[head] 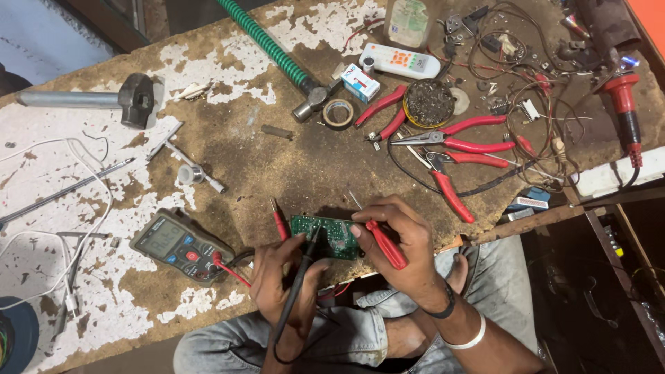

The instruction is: The person uses a screwdriver to scrape and clean traces on a green circuit board, then uses multimeter probes to test continuity at various points. The person flips the board over to inspect the other side and continues testing with the probes.

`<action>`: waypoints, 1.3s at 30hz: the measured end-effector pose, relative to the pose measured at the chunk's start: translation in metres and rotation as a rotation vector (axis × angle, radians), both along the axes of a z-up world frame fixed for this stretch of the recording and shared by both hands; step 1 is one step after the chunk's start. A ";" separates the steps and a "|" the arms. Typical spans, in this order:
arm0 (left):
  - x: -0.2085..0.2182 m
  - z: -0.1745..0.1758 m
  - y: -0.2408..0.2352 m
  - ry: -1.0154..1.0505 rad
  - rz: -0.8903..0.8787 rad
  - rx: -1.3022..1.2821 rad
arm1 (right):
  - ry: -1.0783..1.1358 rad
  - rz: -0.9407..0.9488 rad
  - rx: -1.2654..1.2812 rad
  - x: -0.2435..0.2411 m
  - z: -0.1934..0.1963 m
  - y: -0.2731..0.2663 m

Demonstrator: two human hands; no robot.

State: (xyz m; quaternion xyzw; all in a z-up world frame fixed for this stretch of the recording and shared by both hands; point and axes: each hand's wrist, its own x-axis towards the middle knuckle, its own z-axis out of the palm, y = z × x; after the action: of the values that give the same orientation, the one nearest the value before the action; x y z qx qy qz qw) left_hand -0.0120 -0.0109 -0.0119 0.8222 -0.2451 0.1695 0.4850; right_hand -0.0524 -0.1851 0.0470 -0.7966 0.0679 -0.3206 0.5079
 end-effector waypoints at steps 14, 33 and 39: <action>0.004 0.017 0.003 0.015 -0.131 -0.074 | 0.074 0.046 -0.033 0.002 0.001 0.006; 0.010 0.015 0.001 0.060 -0.187 0.074 | 0.087 0.134 -0.032 0.002 0.006 0.008; 0.009 0.014 0.003 0.068 -0.176 0.055 | 0.064 0.126 -0.047 0.005 0.014 0.011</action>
State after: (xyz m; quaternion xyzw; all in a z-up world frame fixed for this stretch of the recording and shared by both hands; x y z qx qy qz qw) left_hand -0.0030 -0.0082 0.0024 0.8158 -0.3043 0.0914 0.4832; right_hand -0.0469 -0.1743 0.0612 -0.8209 0.0261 -0.2637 0.5058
